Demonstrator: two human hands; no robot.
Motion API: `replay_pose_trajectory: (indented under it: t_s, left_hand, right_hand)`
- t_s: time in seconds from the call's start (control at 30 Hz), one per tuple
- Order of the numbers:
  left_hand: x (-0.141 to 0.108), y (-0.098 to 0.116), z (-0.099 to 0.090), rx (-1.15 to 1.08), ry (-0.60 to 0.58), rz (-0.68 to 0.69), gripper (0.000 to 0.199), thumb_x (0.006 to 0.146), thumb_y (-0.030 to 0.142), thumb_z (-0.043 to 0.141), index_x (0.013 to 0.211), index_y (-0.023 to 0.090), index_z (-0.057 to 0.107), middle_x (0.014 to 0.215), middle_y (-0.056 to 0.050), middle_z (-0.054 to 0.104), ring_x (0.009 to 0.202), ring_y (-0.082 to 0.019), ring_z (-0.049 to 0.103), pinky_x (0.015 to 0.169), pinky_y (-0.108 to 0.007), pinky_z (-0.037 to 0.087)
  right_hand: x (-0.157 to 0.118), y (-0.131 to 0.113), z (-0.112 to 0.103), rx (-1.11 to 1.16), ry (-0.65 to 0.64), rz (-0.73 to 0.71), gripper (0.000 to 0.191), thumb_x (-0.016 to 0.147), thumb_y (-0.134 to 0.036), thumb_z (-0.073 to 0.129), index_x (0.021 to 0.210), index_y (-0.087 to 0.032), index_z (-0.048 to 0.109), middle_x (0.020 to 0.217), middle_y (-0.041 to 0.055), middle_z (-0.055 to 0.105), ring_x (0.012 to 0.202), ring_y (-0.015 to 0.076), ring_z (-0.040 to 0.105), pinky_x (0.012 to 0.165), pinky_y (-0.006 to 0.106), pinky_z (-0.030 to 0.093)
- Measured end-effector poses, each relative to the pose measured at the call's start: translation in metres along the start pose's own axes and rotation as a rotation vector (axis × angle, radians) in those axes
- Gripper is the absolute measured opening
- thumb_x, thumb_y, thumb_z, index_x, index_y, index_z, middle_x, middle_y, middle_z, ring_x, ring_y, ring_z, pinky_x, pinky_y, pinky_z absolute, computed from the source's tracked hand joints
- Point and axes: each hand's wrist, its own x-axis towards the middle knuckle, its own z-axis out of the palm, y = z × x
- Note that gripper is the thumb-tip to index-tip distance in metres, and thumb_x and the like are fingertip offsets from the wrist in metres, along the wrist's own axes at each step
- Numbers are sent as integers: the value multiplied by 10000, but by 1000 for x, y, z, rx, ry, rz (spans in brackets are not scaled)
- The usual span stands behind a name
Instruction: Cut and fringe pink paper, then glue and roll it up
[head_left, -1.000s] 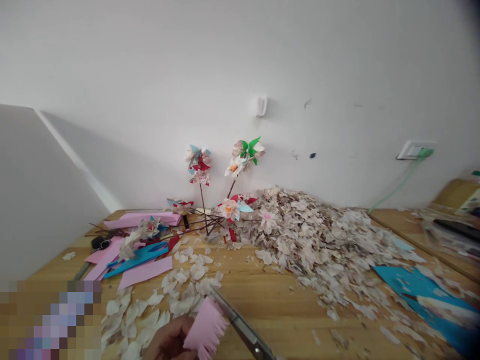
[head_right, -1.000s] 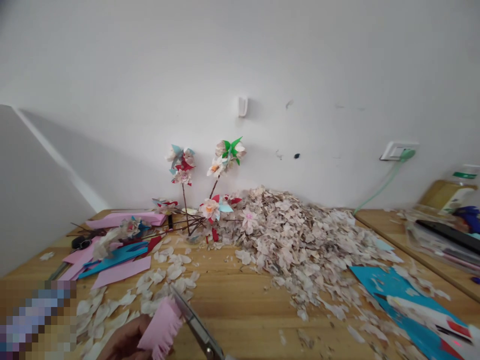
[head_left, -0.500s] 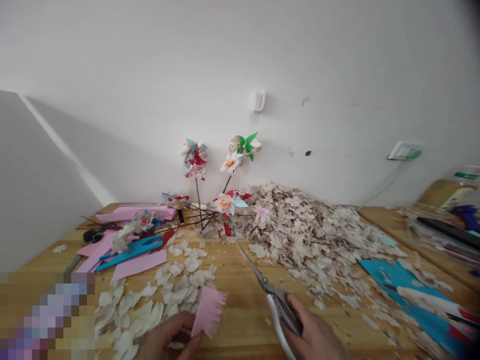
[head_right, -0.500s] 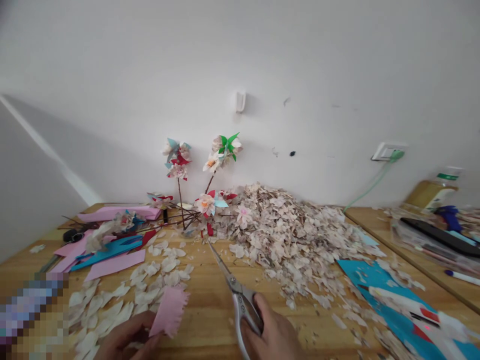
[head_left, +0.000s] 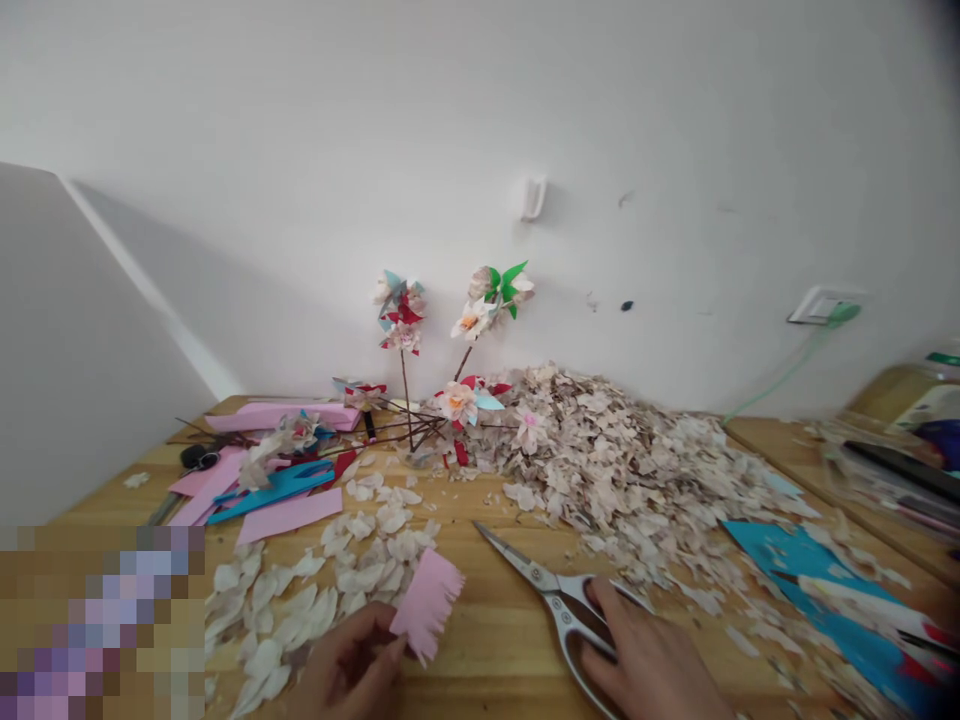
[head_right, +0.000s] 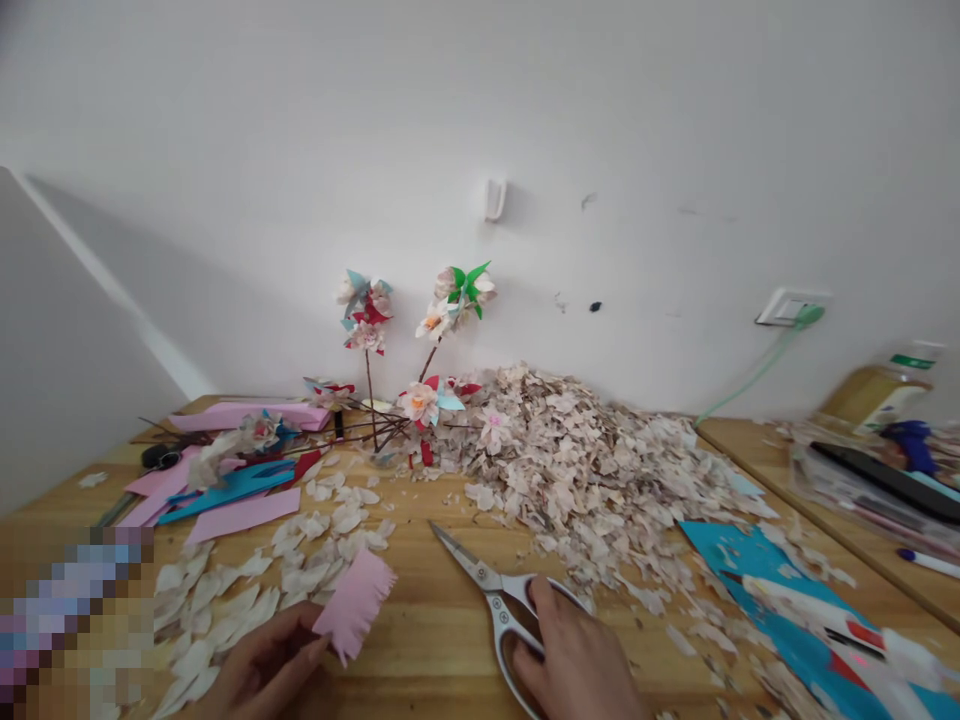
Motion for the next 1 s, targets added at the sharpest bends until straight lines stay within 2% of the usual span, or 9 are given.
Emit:
replay_pose_trajectory:
  t_s: [0.17,0.3,0.57,0.67,0.77,0.87,1.0]
  left_hand:
    - [2,-4,1,10,-2,-3,223,783,403,523,759,226,657,750,-19,656,738,-199,570,670,-256,432]
    - [2,-5,1,37,2,-8,224,777,399,518,745,218,647,729,-19,652,706,-195,567,644,-262,436]
    - [0,-3,3,16,10,-28,194,781,374,518,744,223,634,724,-6,646,711,-189,566,649,-261,433]
    - [0,-2,3,22,8,-19,202,781,377,517,742,220,638,713,-7,644,698,-186,562,643,-258,430]
    - [-1,0,4,28,12,-12,204,781,372,513,744,217,640,723,-13,650,701,-187,566,646,-257,432]
    - [-2,3,3,50,0,-10,207,781,367,506,741,213,638,726,-17,653,706,-188,573,648,-255,436]
    - [-4,8,4,112,-36,-19,204,790,358,491,764,215,634,732,-16,657,712,-187,583,644,-250,442]
  right_hand:
    - [1,1,-3,23,-35,-16,280,743,-232,450,993,-144,541,946,110,655,796,253,641,676,345,495]
    - [3,0,-9,27,-50,0,326,734,-209,472,1038,-133,563,1024,127,622,902,258,602,776,365,477]
    - [11,3,-21,-2,-227,39,320,766,-174,493,1061,-128,607,1090,138,593,975,283,556,872,423,416]
    - [13,6,-20,51,-245,76,300,752,-160,527,1037,-119,611,1057,139,607,972,271,558,863,390,421]
    - [12,10,-19,105,-216,85,237,727,-147,551,951,-131,627,973,124,629,911,262,577,815,377,441]
    - [14,7,-23,158,-140,67,190,707,-164,562,885,-150,628,930,114,634,868,275,583,788,410,441]
    - [22,-26,-41,415,28,-6,154,775,-305,514,828,-184,594,906,86,622,882,257,562,784,398,427]
